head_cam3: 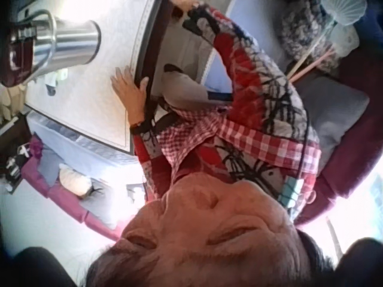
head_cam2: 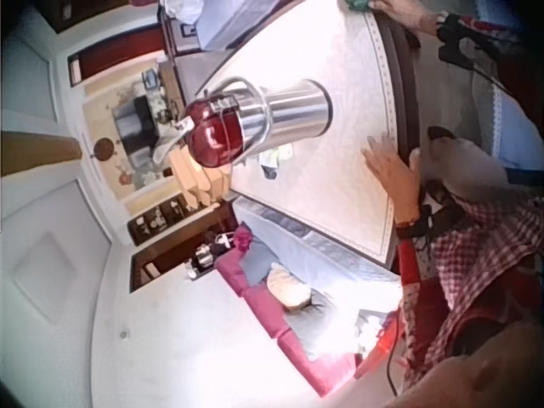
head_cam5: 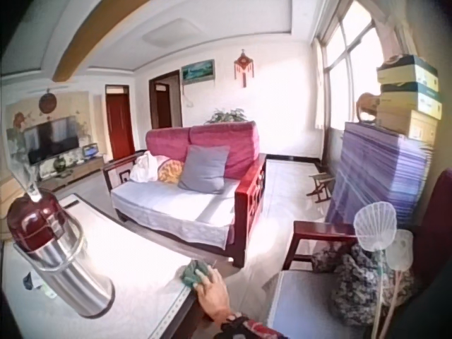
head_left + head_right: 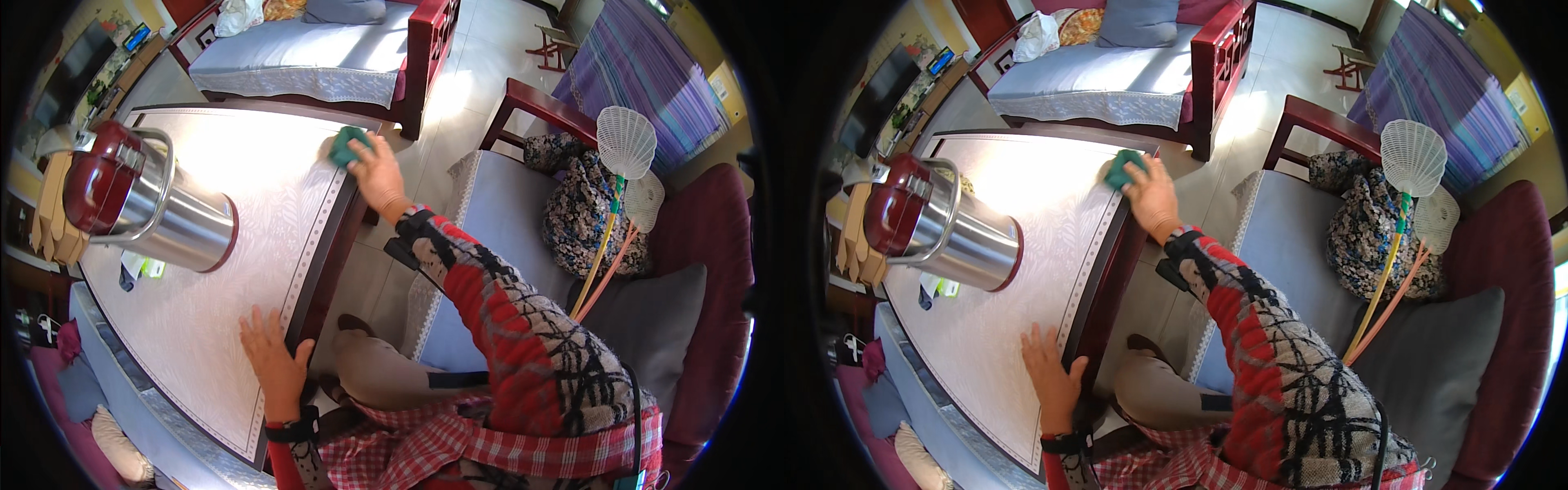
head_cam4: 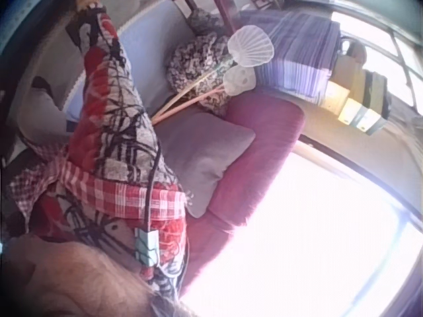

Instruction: The person wipes a window sill and the armrests of a red sofa with a green cloth, then wipes the surface and edges of a nearby table. The person folds the cloth on the table and continues wiping the table and sofa armrests.

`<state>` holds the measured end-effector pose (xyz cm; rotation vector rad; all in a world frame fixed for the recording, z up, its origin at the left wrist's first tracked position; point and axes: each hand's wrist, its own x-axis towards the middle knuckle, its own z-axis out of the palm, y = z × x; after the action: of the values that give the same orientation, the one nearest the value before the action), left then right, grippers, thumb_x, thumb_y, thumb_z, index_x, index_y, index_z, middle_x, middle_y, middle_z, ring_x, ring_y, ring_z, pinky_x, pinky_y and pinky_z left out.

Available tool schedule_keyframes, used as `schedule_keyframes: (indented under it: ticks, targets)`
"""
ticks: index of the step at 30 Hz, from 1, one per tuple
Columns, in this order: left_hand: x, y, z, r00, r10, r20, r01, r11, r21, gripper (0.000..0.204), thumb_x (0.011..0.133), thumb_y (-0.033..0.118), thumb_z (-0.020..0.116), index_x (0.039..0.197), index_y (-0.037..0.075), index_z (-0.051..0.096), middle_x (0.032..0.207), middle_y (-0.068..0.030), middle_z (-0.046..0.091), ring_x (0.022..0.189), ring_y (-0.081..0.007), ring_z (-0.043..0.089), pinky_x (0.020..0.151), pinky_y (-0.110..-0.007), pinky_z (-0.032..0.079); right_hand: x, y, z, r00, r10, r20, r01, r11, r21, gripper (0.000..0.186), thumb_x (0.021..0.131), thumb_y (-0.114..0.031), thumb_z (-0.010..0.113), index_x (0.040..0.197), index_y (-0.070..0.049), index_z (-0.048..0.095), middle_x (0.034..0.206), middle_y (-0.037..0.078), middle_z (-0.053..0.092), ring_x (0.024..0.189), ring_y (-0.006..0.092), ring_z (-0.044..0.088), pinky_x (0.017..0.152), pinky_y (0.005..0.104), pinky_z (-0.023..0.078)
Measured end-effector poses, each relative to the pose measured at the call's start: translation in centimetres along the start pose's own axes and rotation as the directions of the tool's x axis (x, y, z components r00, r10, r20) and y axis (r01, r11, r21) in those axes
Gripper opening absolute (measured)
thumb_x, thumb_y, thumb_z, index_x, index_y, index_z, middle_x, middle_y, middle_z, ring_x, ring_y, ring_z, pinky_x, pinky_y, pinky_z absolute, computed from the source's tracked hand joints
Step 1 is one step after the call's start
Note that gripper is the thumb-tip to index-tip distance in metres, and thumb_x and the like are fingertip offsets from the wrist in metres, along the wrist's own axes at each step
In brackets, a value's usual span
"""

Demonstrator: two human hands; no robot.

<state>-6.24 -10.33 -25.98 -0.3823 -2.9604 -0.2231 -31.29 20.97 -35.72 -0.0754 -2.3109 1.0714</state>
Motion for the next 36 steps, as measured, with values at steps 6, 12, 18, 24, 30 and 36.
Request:
schedule_keyframes:
  ticks: [6,12,18,24,30,36]
  targets:
    - [3.8,0.9,3.7,0.989,0.106,0.098,-0.111,0.993,0.046,0.086,0.092,0.048,0.071,0.155,0.000,0.038,0.166,-0.0268,0.028,0.153,-0.0525,0.021,0.123,-0.065,0.019,2.0,7.5,6.2,0.841,0.537,-0.070,-0.392,0.693,0.605,0.056,0.108,-0.040,0.048,0.142,0.004,0.055,0.140,0.022,0.058,0.129,0.0337,0.054,0.112,0.0379,0.039]
    - [3.2,0.5,5.0,0.986,0.067,0.151,-0.089,0.986,0.138,0.082,0.098,0.052,0.063,0.155,-0.001,0.037,0.165,-0.0277,0.030,0.152,-0.0532,0.023,0.123,-0.064,0.020,-1.5,12.3,12.4,0.783,0.619,-0.061,-0.406,0.583,0.704,0.069,0.107,-0.049,0.046,0.146,0.007,0.048,0.147,0.031,0.050,0.138,0.0453,0.046,0.117,0.0443,0.033]
    - [3.5,0.4,5.4,0.981,0.047,0.190,-0.080,0.982,0.172,0.082,0.103,0.056,0.053,0.160,0.003,0.029,0.166,-0.0270,0.028,0.152,-0.0536,0.025,0.121,-0.066,0.022,-6.4,19.3,19.2,0.617,0.787,-0.001,-0.547,0.430,0.719,0.062,0.107,-0.046,0.044,0.147,0.001,0.050,0.139,0.028,0.059,0.128,0.0426,0.055,0.112,0.0425,0.039]
    - [3.4,0.3,5.5,0.971,0.056,0.235,-0.106,0.973,0.206,0.081,0.106,0.058,0.046,0.163,0.006,0.022,0.167,-0.0268,0.024,0.152,-0.0532,0.024,0.121,-0.066,0.025,-10.2,24.3,20.2,0.469,0.800,0.374,-0.667,0.044,0.743,0.069,0.108,-0.055,0.041,0.161,-0.013,0.031,0.158,0.011,0.043,0.142,0.0295,0.044,0.120,0.0447,0.032]
    - [4.2,0.6,5.8,0.970,0.119,0.211,-0.143,0.985,0.100,0.083,0.104,0.048,0.058,0.162,0.000,0.024,0.165,-0.0319,0.025,0.149,-0.0572,0.027,0.119,-0.068,0.029,-12.9,26.4,21.3,0.266,0.843,0.468,-0.753,-0.121,0.647,0.074,0.106,-0.058,0.038,0.165,-0.015,0.023,0.160,0.018,0.039,0.140,0.0391,0.045,0.114,0.0594,0.037]
    - [4.8,0.9,6.1,0.971,0.080,0.226,-0.105,0.989,0.102,0.082,0.104,0.048,0.059,0.163,0.003,0.024,0.165,-0.0304,0.025,0.150,-0.0566,0.026,0.120,-0.067,0.028,-14.8,27.9,22.8,0.096,0.856,0.508,-0.799,-0.238,0.552,0.073,0.105,-0.062,0.038,0.161,-0.014,0.031,0.154,0.018,0.044,0.136,0.0401,0.048,0.108,0.0655,0.040]
